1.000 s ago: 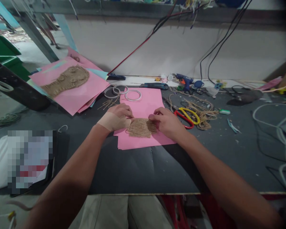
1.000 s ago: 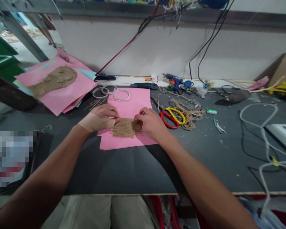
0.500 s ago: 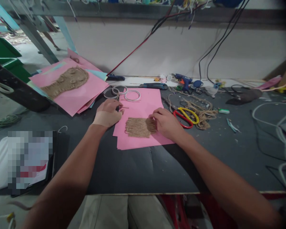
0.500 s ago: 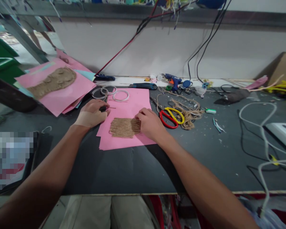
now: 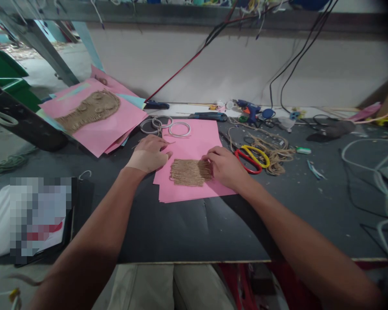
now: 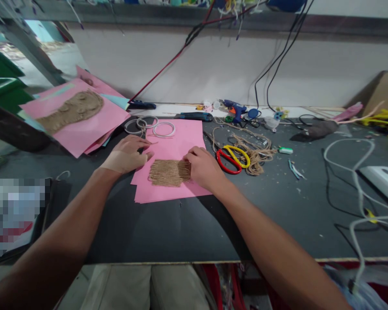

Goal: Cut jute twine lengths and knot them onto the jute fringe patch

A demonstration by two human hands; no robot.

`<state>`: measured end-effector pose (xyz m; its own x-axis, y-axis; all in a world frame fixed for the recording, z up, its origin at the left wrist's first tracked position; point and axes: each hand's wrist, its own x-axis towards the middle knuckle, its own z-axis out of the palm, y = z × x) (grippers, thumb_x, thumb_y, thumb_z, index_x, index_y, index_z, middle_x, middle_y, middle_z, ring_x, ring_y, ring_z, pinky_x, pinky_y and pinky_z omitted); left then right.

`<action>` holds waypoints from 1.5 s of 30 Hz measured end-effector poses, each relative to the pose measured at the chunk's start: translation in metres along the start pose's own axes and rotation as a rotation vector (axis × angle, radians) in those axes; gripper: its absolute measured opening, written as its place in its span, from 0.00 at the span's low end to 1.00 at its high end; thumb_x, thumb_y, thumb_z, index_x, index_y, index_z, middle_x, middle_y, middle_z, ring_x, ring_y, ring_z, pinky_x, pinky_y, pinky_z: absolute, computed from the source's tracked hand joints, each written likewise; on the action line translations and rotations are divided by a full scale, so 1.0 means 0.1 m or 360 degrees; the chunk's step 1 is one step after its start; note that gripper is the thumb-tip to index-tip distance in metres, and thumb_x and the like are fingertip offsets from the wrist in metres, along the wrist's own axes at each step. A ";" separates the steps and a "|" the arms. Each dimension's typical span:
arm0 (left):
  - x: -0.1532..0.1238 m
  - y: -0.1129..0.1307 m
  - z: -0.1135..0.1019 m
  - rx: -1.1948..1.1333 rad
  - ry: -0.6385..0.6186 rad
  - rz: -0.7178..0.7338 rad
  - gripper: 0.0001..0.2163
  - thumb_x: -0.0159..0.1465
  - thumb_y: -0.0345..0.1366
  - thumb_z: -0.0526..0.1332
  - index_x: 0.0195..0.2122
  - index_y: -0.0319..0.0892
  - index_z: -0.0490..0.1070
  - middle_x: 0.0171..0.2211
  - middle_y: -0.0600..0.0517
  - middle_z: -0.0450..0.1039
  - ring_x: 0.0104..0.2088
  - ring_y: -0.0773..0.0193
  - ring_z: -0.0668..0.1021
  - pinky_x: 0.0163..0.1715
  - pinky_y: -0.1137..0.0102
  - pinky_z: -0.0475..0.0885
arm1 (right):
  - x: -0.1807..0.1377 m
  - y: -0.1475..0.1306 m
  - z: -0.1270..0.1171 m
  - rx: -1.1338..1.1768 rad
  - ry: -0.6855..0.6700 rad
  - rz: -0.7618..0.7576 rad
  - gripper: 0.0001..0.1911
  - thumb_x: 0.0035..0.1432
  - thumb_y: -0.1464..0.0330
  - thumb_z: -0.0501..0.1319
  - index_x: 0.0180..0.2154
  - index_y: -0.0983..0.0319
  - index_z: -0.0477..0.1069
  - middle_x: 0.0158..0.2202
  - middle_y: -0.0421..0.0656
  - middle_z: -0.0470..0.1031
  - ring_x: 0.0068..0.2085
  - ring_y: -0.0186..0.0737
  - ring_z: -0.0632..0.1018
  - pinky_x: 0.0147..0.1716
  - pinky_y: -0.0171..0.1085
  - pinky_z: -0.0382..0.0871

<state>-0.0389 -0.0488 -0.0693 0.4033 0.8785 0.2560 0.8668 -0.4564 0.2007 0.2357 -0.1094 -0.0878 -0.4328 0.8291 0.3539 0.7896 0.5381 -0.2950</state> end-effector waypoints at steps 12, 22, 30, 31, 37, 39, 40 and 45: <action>-0.01 0.18 -0.03 -0.0152 0.0352 0.0501 0.18 0.60 0.34 0.67 0.51 0.40 0.75 0.55 0.43 0.74 0.57 0.50 0.74 0.61 0.54 0.68 | 0.00 -0.06 -0.02 0.0060 0.0160 -0.0030 0.17 0.66 0.76 0.53 0.51 0.62 0.75 0.55 0.54 0.72 0.52 0.51 0.75 0.51 0.51 0.73; -0.06 0.41 0.04 -0.0210 0.0249 0.0814 0.15 0.64 0.35 0.64 0.52 0.39 0.74 0.53 0.43 0.75 0.59 0.51 0.72 0.60 0.56 0.68 | 0.01 -0.14 -0.04 0.0046 0.0118 -0.0153 0.19 0.68 0.74 0.52 0.57 0.63 0.72 0.66 0.54 0.64 0.60 0.54 0.72 0.54 0.55 0.73; -0.04 0.38 0.09 -0.0193 0.0175 0.0796 0.15 0.62 0.37 0.66 0.49 0.38 0.76 0.55 0.41 0.75 0.58 0.50 0.73 0.58 0.54 0.70 | 0.03 -0.14 -0.02 0.0102 0.0149 -0.0138 0.20 0.71 0.71 0.50 0.58 0.64 0.71 0.59 0.53 0.74 0.59 0.51 0.74 0.59 0.54 0.71; -0.03 0.35 0.11 -0.0198 0.0185 0.0761 0.14 0.62 0.38 0.66 0.47 0.38 0.77 0.55 0.41 0.74 0.58 0.50 0.73 0.58 0.54 0.70 | 0.03 -0.15 -0.02 0.0108 0.0154 -0.0128 0.20 0.71 0.71 0.50 0.58 0.65 0.71 0.59 0.53 0.74 0.60 0.51 0.73 0.59 0.54 0.70; 0.00 0.16 0.12 -0.0256 0.0098 0.0572 0.13 0.59 0.43 0.71 0.42 0.42 0.80 0.52 0.44 0.79 0.59 0.51 0.75 0.61 0.55 0.68 | 0.03 -0.18 -0.08 0.0175 0.0212 -0.0114 0.23 0.70 0.71 0.50 0.64 0.63 0.66 0.63 0.54 0.69 0.64 0.51 0.70 0.63 0.56 0.67; 0.00 0.11 0.12 -0.0257 0.0097 0.0485 0.14 0.57 0.45 0.72 0.41 0.43 0.81 0.52 0.44 0.80 0.59 0.52 0.75 0.62 0.56 0.67 | 0.03 -0.19 -0.10 0.0190 0.0223 -0.0104 0.24 0.70 0.71 0.50 0.65 0.62 0.64 0.64 0.54 0.68 0.64 0.52 0.69 0.63 0.56 0.66; 0.00 0.09 0.11 -0.0261 0.0098 0.0441 0.15 0.57 0.46 0.72 0.42 0.44 0.81 0.52 0.44 0.79 0.59 0.52 0.75 0.62 0.57 0.67 | 0.03 -0.20 -0.11 0.0197 0.0229 -0.0099 0.25 0.70 0.71 0.50 0.65 0.62 0.63 0.64 0.54 0.67 0.64 0.52 0.69 0.63 0.56 0.66; -0.01 0.08 0.08 -0.0387 0.0052 0.0425 0.16 0.57 0.44 0.73 0.43 0.44 0.81 0.51 0.46 0.80 0.58 0.55 0.76 0.61 0.59 0.69 | 0.03 -0.21 -0.12 0.0200 0.0246 -0.0108 0.24 0.70 0.71 0.49 0.65 0.65 0.63 0.64 0.55 0.66 0.64 0.51 0.69 0.64 0.54 0.66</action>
<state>-0.0301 -0.0520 -0.0753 0.5932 0.7206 0.3591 0.6356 -0.6929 0.3405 0.2234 -0.1201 -0.0705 -0.4039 0.7622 0.5059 0.6962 0.6148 -0.3705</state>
